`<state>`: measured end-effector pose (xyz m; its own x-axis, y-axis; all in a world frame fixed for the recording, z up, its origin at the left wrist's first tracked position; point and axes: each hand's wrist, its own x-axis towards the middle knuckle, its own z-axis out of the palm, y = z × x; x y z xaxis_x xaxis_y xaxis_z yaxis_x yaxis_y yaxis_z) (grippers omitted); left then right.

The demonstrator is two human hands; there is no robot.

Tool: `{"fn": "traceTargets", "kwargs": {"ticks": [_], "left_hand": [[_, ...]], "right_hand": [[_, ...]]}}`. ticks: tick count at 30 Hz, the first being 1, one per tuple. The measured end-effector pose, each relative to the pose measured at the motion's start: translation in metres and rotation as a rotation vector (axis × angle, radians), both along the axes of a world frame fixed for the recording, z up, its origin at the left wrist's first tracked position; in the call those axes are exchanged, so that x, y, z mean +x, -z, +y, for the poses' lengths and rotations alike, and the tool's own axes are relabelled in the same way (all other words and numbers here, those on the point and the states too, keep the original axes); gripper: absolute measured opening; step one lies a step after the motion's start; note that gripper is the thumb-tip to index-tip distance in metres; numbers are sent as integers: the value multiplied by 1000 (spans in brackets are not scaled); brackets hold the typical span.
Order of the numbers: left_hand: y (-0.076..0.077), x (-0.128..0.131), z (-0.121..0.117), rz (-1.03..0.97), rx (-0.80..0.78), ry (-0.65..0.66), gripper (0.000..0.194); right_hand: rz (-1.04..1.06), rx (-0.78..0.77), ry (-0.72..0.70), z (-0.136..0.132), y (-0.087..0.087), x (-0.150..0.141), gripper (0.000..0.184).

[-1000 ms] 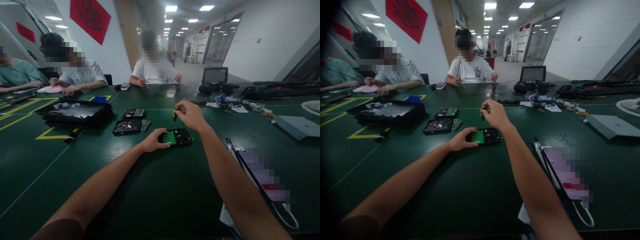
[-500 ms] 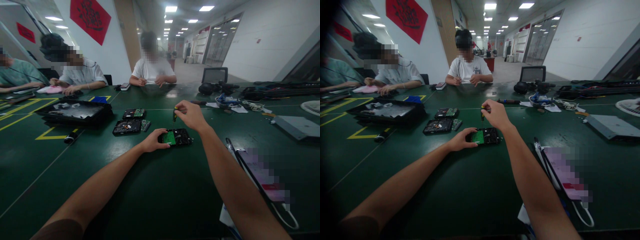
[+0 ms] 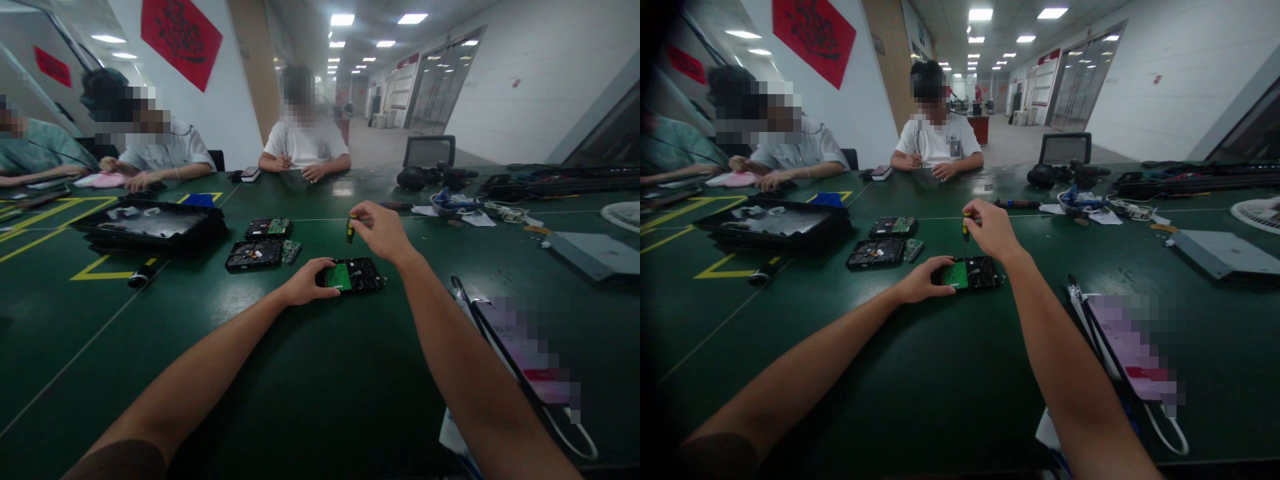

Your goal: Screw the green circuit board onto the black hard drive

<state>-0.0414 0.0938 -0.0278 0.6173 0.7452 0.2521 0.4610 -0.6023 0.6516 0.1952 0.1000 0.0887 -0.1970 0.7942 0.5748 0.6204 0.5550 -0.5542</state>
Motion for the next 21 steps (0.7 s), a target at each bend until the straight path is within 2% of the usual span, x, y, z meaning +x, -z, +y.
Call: {"fn": "traceTargets", "kwargs": {"ticks": [7,21], "left_hand": [[-2,-1,-1,11,-1,-4,79],[-6,0,-3,17,-24,-5,77]], "right_hand": [[-61,35,13,3,2,3,20],[-22,-2,24,1,0,2,16]]}}
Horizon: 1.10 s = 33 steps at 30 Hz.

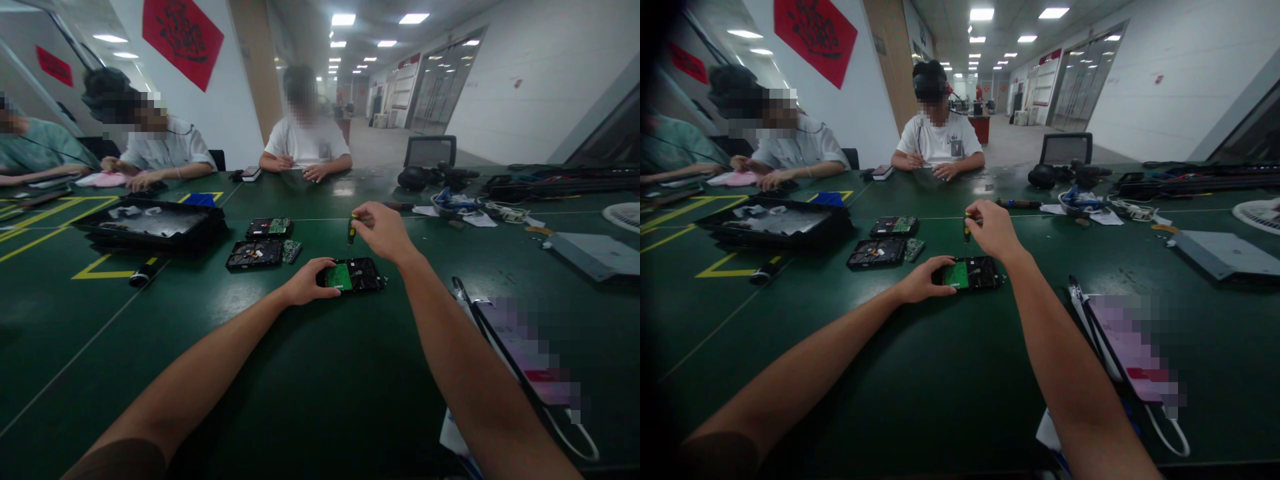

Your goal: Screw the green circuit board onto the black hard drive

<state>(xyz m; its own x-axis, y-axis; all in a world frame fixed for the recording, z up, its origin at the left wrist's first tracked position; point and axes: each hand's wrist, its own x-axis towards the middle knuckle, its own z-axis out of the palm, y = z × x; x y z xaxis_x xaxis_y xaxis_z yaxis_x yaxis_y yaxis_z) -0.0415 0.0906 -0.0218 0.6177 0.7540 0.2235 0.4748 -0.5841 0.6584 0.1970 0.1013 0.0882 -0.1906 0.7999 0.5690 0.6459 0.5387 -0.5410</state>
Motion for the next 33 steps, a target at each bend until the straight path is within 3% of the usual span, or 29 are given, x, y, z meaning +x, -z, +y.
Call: {"fn": "traceTargets", "kwargs": {"ticks": [33], "left_hand": [[-1,0,-2,-5,0,-1,79]], "right_hand": [[59,-17,-12,-3,-3,-5,12]]}}
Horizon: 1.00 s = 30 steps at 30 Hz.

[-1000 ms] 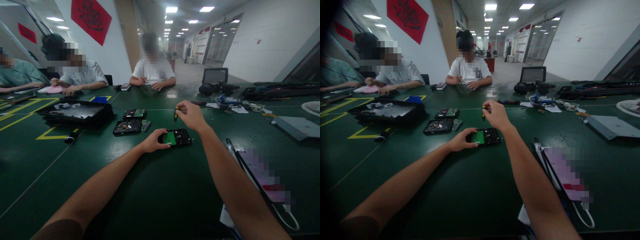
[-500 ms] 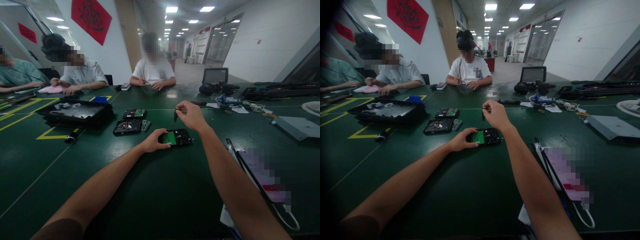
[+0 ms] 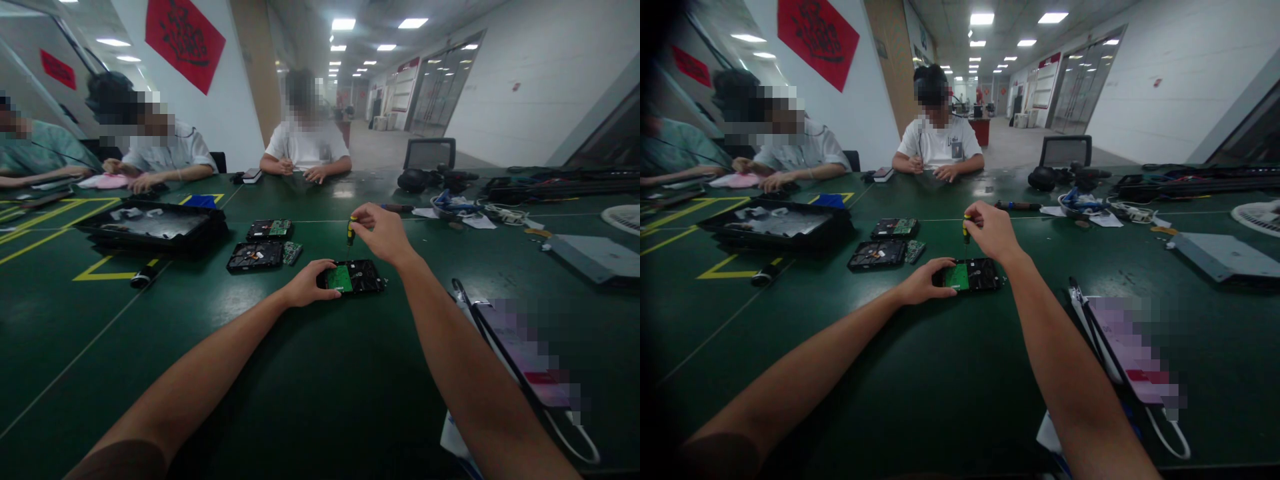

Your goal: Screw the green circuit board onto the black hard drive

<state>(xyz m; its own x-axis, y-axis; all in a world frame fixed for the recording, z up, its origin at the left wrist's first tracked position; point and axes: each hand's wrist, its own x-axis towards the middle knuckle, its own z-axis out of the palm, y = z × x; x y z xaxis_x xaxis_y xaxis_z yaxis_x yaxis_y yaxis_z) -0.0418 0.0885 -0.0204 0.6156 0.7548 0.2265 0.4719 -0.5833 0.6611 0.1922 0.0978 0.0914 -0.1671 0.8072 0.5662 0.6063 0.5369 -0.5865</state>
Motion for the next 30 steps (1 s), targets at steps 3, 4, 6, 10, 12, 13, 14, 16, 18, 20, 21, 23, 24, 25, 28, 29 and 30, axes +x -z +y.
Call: {"fn": "traceTargets", "kwargs": {"ticks": [3,4,6,10,12,13,14,16,18,20,21,23,24,25,28,29,30], "left_hand": [[0,0,0,-8,-3,3,78],[1,0,0,-9,-1,5,78],[1,0,1,-7,0,10,78],[1,-1,2,1,7,10,78],[2,-1,2,3,10,11,78],[2,-1,2,6,8,13,79],[2,-1,3,8,6,13,79],[2,-1,3,12,3,12,79],[2,-1,2,13,4,12,79],[1,-1,2,14,6,14,79],[1,-1,2,13,5,14,78],[1,-1,2,12,2,14,78],[1,-1,2,9,3,14,78],[2,-1,2,6,5,14,78],[3,-1,2,-3,13,13,79],[3,-1,2,-4,12,13,79],[4,-1,2,-4,9,12,79]], "right_hand": [[-39,14,9,1,-1,1,12],[-51,23,13,1,-1,1,13],[-63,37,16,1,-1,2,14],[-35,27,34,0,0,1,11],[-24,24,37,-1,-1,1,10],[-28,27,33,-1,-1,1,11],[-38,32,28,-1,-2,1,11],[-65,41,22,-1,-2,1,12],[-73,42,23,0,-2,2,12],[-52,40,27,0,-1,2,11],[-36,40,29,1,-1,2,10],[-11,34,28,1,0,2,9],[-9,30,26,1,0,2,9],[-14,27,26,1,0,2,8],[-55,32,42,0,-2,2,8],[-70,38,50,0,-2,2,8],[-81,44,58,0,-2,2,8]]}}
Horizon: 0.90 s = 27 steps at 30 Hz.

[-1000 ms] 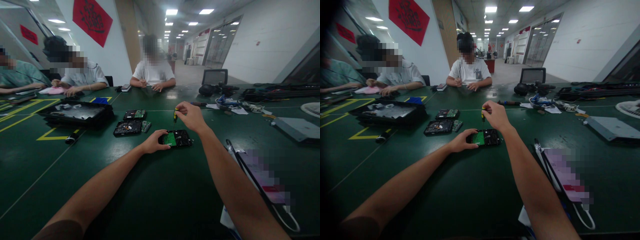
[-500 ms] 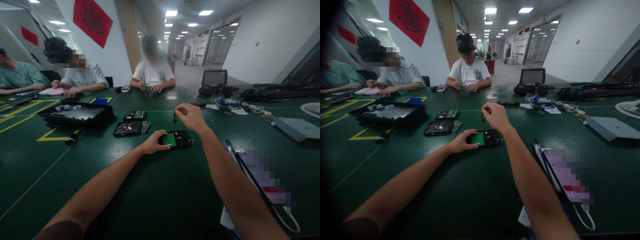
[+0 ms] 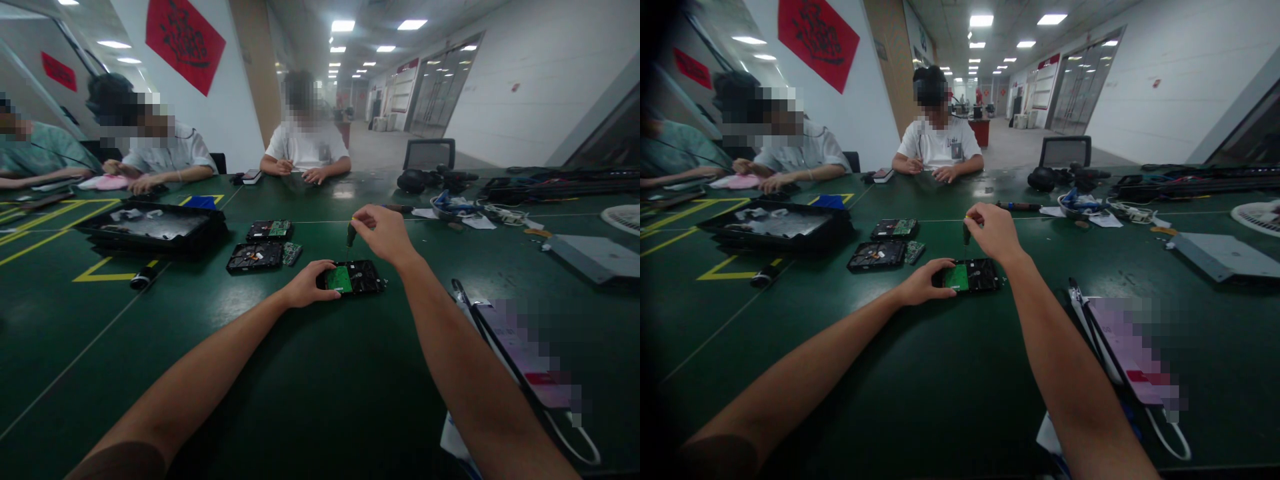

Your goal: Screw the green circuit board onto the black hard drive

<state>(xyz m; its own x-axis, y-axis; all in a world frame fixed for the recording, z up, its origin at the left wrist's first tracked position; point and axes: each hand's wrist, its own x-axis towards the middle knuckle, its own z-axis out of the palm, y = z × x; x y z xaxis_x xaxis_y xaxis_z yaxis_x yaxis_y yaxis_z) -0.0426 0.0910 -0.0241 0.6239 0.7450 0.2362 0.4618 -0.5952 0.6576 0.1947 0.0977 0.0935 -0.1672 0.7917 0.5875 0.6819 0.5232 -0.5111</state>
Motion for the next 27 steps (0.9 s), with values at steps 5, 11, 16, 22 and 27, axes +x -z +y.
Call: {"fn": "traceTargets", "kwargs": {"ticks": [5,11,16,22,27], "left_hand": [[0,0,0,2,-6,-3,79],[1,0,0,2,-2,-1,79],[1,0,0,3,1,-5,78],[0,0,0,-3,-2,-5,78],[-2,0,-1,-2,-1,-3,78]], "right_hand": [[50,-2,27,1,3,-1,8],[31,10,-22,1,3,-1,9],[34,10,-3,1,3,-1,7],[18,16,-6,2,4,0,9],[-22,46,-4,3,4,0,6]]}}
